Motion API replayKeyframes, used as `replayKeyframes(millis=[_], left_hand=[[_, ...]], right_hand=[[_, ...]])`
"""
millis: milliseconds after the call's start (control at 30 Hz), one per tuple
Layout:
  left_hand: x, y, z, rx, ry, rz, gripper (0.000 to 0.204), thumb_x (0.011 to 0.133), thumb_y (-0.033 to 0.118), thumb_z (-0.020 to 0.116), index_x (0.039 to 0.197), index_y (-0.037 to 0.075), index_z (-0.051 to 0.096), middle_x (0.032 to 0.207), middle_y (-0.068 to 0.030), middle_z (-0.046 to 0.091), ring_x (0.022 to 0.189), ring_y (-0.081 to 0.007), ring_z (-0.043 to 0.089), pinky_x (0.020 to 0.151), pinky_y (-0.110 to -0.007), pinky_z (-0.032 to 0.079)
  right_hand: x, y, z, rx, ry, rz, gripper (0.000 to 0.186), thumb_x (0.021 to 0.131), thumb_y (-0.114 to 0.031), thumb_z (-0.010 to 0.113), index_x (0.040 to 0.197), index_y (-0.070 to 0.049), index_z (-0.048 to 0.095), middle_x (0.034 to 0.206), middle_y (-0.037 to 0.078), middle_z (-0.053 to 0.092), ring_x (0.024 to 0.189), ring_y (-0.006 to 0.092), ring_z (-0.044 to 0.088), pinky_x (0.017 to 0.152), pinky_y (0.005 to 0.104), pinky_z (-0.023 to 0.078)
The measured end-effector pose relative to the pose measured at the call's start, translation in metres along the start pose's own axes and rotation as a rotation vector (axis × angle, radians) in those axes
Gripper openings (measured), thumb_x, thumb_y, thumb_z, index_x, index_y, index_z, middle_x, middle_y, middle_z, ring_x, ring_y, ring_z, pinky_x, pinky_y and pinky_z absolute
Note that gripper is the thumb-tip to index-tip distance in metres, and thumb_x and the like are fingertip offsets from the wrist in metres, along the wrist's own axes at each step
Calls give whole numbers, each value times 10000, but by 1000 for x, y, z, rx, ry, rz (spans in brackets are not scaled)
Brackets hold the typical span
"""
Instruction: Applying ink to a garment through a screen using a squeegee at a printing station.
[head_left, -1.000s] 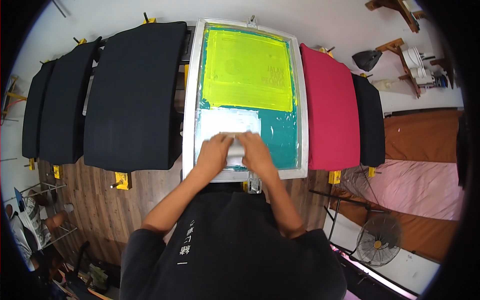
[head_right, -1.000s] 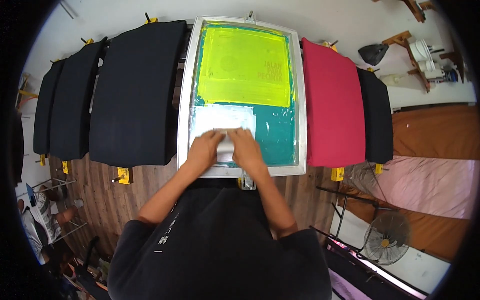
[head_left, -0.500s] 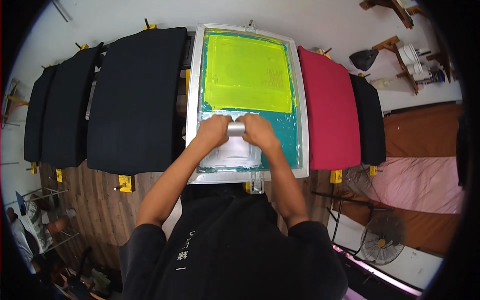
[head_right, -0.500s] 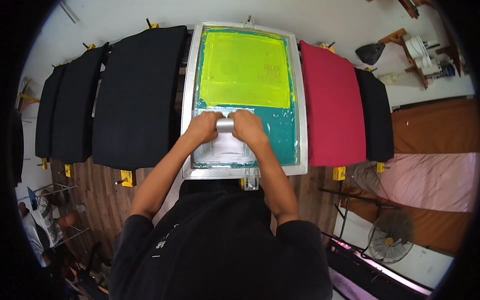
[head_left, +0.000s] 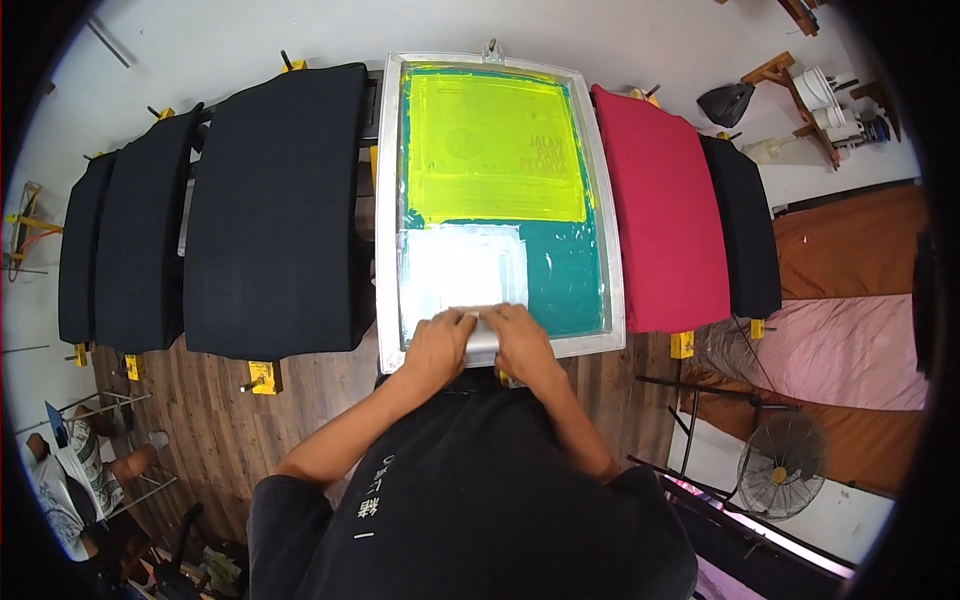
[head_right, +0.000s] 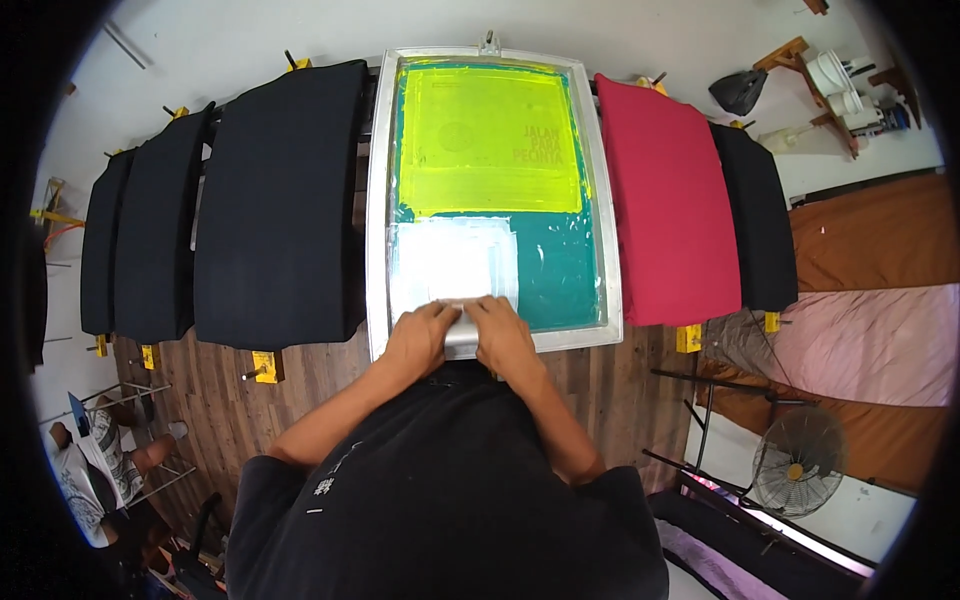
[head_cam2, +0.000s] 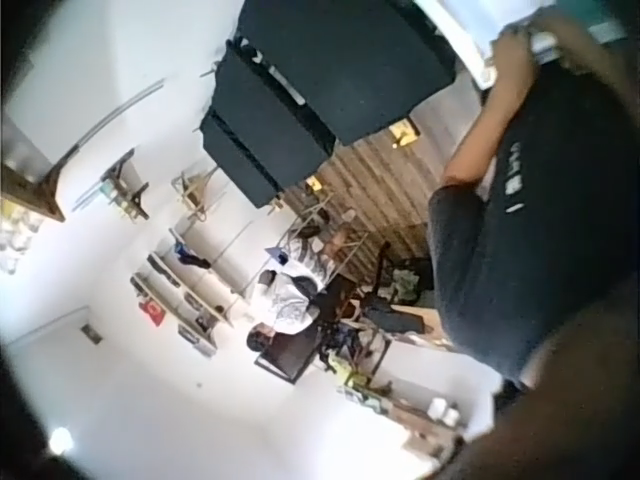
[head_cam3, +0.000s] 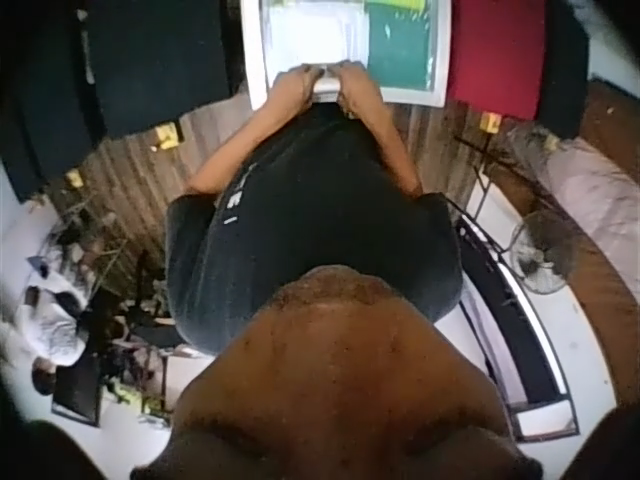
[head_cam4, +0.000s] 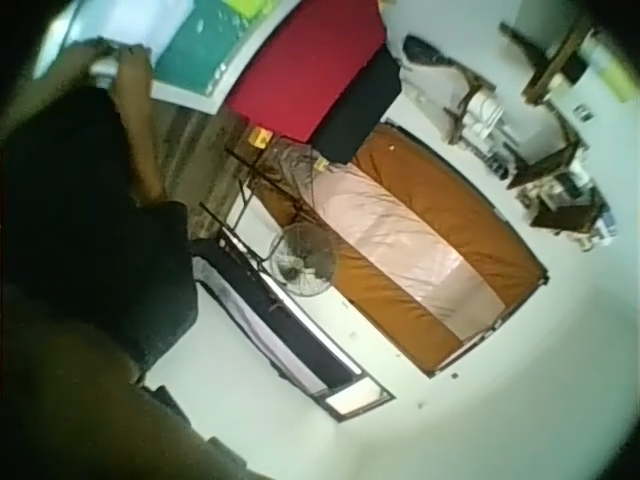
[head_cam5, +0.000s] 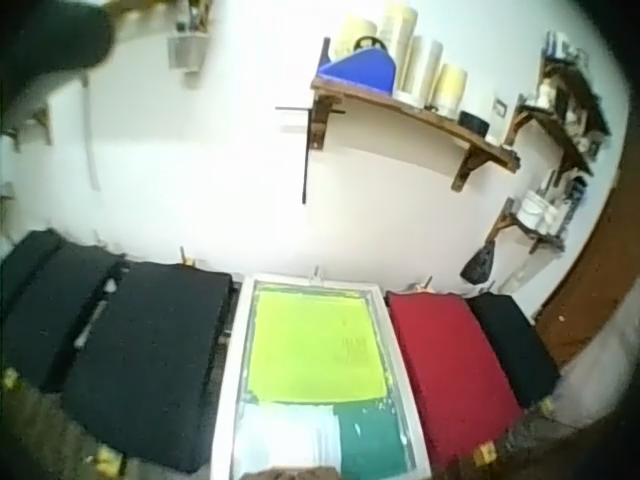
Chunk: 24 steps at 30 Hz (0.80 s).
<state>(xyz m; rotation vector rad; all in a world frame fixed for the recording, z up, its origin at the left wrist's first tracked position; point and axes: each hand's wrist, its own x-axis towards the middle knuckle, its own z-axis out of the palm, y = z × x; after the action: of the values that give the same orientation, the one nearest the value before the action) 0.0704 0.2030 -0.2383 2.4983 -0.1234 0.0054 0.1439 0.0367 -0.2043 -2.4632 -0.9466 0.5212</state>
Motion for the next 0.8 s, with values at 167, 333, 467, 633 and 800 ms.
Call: replayKeyframes(millis=[167, 333, 467, 633, 800], left_hand=[[20, 10, -34, -58, -276, -160, 461, 647, 41, 707, 1106, 59, 673, 950, -194, 686, 856, -378, 674, 775, -461, 553], [72, -34, -53, 29, -199, -184, 317, 714, 94, 689, 1029, 118, 702, 925, -159, 711, 874, -343, 691, 761, -460, 560], [103, -64, -77, 4, -163, -237, 385, 677, -22, 611, 1047, 44, 700, 902, -247, 688, 865, -406, 674, 819, -452, 544], [95, -66, -72, 1, -126, -172, 363, 682, 4, 663, 1039, 51, 709, 909, -235, 693, 871, -394, 679, 821, -442, 550], [52, -43, -60, -25, -131, -128, 397, 655, -15, 687, 1049, 26, 661, 927, -225, 677, 863, -404, 668, 788, -453, 553]], right_hand=[[18, 0, -20, -33, -197, 31, 477, 637, 42, 649, 1105, -55, 657, 1057, 150, 639, 1021, 368, 583, 915, 433, 483], [98, 10, -35, -145, -180, -74, 375, 679, -25, 645, 1039, -119, 692, 952, 164, 691, 915, 374, 654, 811, 469, 534], [149, 6, -30, -123, -109, -63, 277, 665, -18, 660, 936, -62, 699, 881, 191, 699, 861, 384, 672, 758, 469, 544], [142, 6, -21, -111, -88, -95, 285, 644, 2, 676, 926, -36, 695, 873, 205, 693, 850, 381, 672, 762, 466, 541], [95, 0, -5, -111, -61, -116, 322, 657, 0, 695, 974, -51, 677, 926, 170, 647, 893, 373, 620, 776, 462, 531]])
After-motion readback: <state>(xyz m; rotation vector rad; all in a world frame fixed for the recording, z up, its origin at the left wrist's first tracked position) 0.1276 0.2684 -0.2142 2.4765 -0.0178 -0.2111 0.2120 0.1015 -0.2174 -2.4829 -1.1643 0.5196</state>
